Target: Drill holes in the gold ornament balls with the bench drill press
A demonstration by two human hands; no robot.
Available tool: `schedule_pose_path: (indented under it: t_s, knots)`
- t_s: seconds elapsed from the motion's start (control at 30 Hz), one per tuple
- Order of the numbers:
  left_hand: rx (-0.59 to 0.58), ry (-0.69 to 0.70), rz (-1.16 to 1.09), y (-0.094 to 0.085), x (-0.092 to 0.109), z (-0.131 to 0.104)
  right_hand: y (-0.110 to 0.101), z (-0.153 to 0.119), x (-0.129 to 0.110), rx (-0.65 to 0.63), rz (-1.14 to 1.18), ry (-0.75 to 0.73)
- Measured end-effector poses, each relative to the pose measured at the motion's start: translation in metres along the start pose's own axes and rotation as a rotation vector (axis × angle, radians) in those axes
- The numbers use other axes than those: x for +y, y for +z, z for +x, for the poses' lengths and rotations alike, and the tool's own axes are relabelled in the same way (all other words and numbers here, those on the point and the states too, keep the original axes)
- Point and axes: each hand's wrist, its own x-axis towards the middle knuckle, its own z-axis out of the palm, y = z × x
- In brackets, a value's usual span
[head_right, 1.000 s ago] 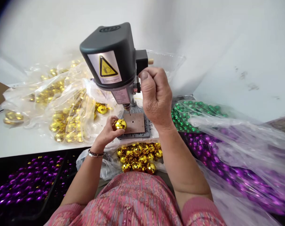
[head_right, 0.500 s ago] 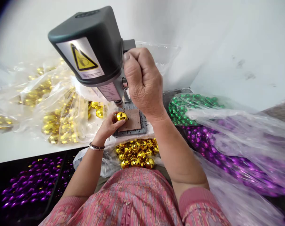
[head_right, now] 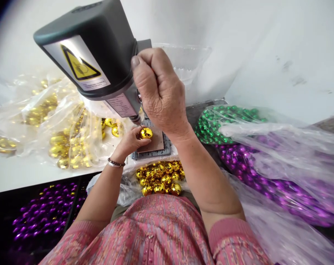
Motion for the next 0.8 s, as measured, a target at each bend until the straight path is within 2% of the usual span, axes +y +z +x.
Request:
schedule_pose_path:
  t_s: [0.1,0.2,0.3,0.43,0.6,0.8]
  knots:
    - [-0.04,0.032,-0.058,0.003,-0.002,0.002,0.0,-0.001,0.002,-0.001,-0.002,0.013]
    - [-0.094,-0.016,-0.178,0.004,-0.002,0.001,-0.001,-0.004,0.003,-0.01,0.03,0.019]
    - [-0.099,-0.042,-0.244,0.005,-0.001,0.0,-0.004,-0.01,0.003,-0.017,0.019,0.017]
    - [-0.095,-0.037,-0.243,0.006,-0.002,-0.001,-0.01,-0.021,0.003,-0.004,0.013,0.036]
    - [-0.103,-0.07,-0.281,0.009,-0.003,-0.004,-0.015,-0.033,0.005,-0.082,0.041,0.099]
    - [-0.111,-0.02,-0.27,0.006,0.001,-0.006,-0.014,-0.045,0.008,-0.027,0.017,0.067]
